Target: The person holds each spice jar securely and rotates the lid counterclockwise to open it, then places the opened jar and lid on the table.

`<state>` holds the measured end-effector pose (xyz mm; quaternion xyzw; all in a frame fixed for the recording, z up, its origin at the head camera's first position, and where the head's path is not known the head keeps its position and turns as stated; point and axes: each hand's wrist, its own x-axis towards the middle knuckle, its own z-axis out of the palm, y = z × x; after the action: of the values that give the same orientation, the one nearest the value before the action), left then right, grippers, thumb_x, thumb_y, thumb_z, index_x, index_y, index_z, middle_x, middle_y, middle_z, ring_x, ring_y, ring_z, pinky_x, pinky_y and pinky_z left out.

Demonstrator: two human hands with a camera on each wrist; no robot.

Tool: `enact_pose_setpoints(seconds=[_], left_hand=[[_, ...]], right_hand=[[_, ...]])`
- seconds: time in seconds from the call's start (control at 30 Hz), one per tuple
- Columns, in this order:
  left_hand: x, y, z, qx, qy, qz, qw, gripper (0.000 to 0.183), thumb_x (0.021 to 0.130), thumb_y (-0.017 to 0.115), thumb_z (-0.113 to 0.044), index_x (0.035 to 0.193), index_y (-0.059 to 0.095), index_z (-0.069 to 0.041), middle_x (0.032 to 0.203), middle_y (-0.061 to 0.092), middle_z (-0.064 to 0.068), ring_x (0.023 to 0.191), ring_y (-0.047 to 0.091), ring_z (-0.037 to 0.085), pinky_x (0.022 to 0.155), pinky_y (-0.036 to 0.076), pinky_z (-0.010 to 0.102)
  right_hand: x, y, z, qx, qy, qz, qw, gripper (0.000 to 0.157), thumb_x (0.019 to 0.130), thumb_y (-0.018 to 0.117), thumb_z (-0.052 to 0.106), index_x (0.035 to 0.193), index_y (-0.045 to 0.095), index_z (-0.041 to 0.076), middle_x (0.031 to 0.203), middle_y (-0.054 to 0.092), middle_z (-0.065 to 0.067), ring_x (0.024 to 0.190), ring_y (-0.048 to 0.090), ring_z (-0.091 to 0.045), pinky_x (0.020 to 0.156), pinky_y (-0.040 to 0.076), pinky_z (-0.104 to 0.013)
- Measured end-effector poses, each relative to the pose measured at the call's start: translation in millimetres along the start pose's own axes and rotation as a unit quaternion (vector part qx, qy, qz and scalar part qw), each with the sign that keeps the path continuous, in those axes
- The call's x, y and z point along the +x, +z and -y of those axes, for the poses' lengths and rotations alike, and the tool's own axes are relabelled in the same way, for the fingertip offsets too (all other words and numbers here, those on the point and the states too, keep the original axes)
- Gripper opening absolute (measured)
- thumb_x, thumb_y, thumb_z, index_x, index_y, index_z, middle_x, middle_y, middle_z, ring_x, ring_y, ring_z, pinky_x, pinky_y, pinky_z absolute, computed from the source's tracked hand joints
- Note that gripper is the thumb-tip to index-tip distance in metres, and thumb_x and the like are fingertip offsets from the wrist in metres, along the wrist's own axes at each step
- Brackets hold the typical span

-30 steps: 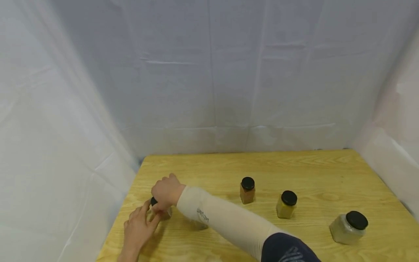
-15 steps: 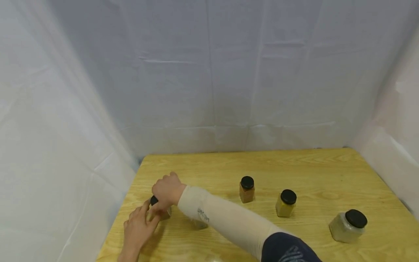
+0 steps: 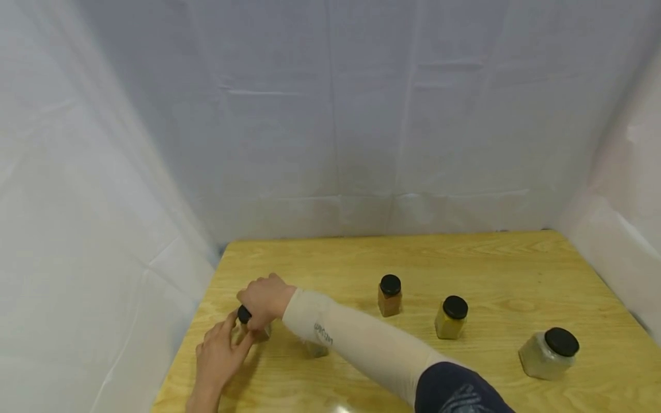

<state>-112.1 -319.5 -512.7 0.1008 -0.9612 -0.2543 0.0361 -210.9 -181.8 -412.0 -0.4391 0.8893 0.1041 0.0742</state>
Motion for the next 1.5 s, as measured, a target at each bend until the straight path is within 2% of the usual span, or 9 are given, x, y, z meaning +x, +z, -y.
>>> enact_pose_setpoints(seconds=[0.1, 0.27, 0.37, 0.53, 0.63, 0.73, 0.9, 1.17, 1.5], left_hand=[[-0.2, -0.2, 1.3, 0.003, 0.001, 0.004, 1.0, 0.068, 0.104, 0.063, -0.043, 0.158, 0.044, -0.007, 0.149, 0.057, 0.029, 0.138, 0.048, 0.058, 0.102, 0.036, 0.079], [-0.9, 0.8, 1.7, 0.007, 0.003, 0.005, 1.0, 0.067, 0.104, 0.062, -0.039, 0.158, 0.043, -0.004, 0.151, 0.053, 0.033, 0.139, 0.046, 0.06, 0.103, 0.035, 0.081], [-0.9, 1.1, 0.7, 0.003, 0.003, -0.003, 1.0, 0.064, 0.105, 0.059, -0.04, 0.157, 0.045, -0.005, 0.15, 0.055, 0.031, 0.138, 0.047, 0.059, 0.103, 0.035, 0.081], [-0.4, -0.7, -0.9, 0.001, 0.0, -0.007, 1.0, 0.063, 0.105, 0.059, -0.04, 0.156, 0.045, -0.006, 0.148, 0.058, 0.029, 0.138, 0.049, 0.057, 0.102, 0.036, 0.078], [0.1, -2.0, -1.1, 0.002, -0.005, -0.002, 1.0, 0.064, 0.105, 0.059, -0.04, 0.158, 0.043, -0.007, 0.149, 0.056, 0.03, 0.138, 0.048, 0.058, 0.103, 0.036, 0.078], [0.5, -2.3, -1.0, 0.002, -0.005, 0.001, 1.0, 0.065, 0.105, 0.06, -0.038, 0.158, 0.043, -0.006, 0.151, 0.054, 0.031, 0.139, 0.047, 0.058, 0.104, 0.035, 0.078], [-0.2, -1.4, -1.0, 0.005, -0.002, 0.001, 1.0, 0.066, 0.105, 0.061, -0.036, 0.158, 0.042, -0.003, 0.152, 0.051, 0.034, 0.14, 0.046, 0.06, 0.104, 0.035, 0.08], [0.0, -3.3, -3.0, 0.004, 0.002, -0.004, 1.0, 0.064, 0.105, 0.061, -0.042, 0.156, 0.045, -0.007, 0.146, 0.059, 0.029, 0.137, 0.05, 0.057, 0.102, 0.036, 0.079], [-0.8, -2.0, -1.1, 0.008, 0.002, -0.001, 1.0, 0.067, 0.104, 0.062, -0.047, 0.156, 0.044, -0.008, 0.142, 0.062, 0.027, 0.135, 0.051, 0.057, 0.099, 0.038, 0.078]], right_hand=[[0.2, 0.0, 1.3, -0.003, 0.004, -0.003, 1.0, 0.047, 0.093, 0.067, 0.068, 0.126, 0.064, 0.036, 0.107, 0.069, 0.016, 0.091, 0.06, -0.006, 0.091, 0.048, -0.03], [1.6, 1.3, 6.4, -0.029, 0.032, -0.021, 0.999, 0.055, 0.089, 0.055, 0.085, 0.11, 0.068, 0.036, 0.098, 0.067, 0.017, 0.087, 0.058, -0.007, 0.086, 0.047, -0.03], [3.9, 1.2, 8.4, -0.042, 0.038, -0.023, 0.998, 0.049, 0.093, 0.054, 0.08, 0.108, 0.069, 0.037, 0.1, 0.068, 0.018, 0.089, 0.059, -0.007, 0.091, 0.048, -0.03], [5.8, -1.9, 9.1, -0.034, 0.024, -0.014, 0.999, 0.036, 0.097, 0.063, 0.065, 0.118, 0.067, 0.037, 0.107, 0.069, 0.017, 0.095, 0.062, -0.006, 0.101, 0.049, -0.033], [6.1, -2.9, 9.1, -0.033, 0.018, -0.014, 0.999, 0.035, 0.096, 0.066, 0.062, 0.121, 0.066, 0.037, 0.108, 0.069, 0.017, 0.096, 0.062, -0.005, 0.099, 0.049, -0.031], [6.3, -2.5, 10.2, -0.039, 0.022, -0.019, 0.999, 0.038, 0.095, 0.063, 0.069, 0.115, 0.067, 0.037, 0.104, 0.068, 0.018, 0.093, 0.061, -0.005, 0.095, 0.049, -0.031], [6.4, -1.5, 13.4, -0.057, 0.047, -0.024, 0.997, 0.054, 0.09, 0.049, 0.086, 0.107, 0.069, 0.039, 0.101, 0.069, 0.019, 0.094, 0.065, -0.007, 0.099, 0.05, -0.037], [3.1, -4.5, 8.4, -0.023, 0.034, -0.01, 0.999, 0.034, 0.098, 0.061, 0.066, 0.114, 0.068, 0.036, 0.104, 0.068, 0.017, 0.091, 0.059, -0.006, 0.094, 0.047, -0.031], [1.4, -4.7, 7.6, -0.002, 0.003, -0.011, 1.0, 0.044, 0.094, 0.073, 0.058, 0.13, 0.063, 0.036, 0.115, 0.069, 0.016, 0.107, 0.06, -0.006, 0.108, 0.045, -0.035]])
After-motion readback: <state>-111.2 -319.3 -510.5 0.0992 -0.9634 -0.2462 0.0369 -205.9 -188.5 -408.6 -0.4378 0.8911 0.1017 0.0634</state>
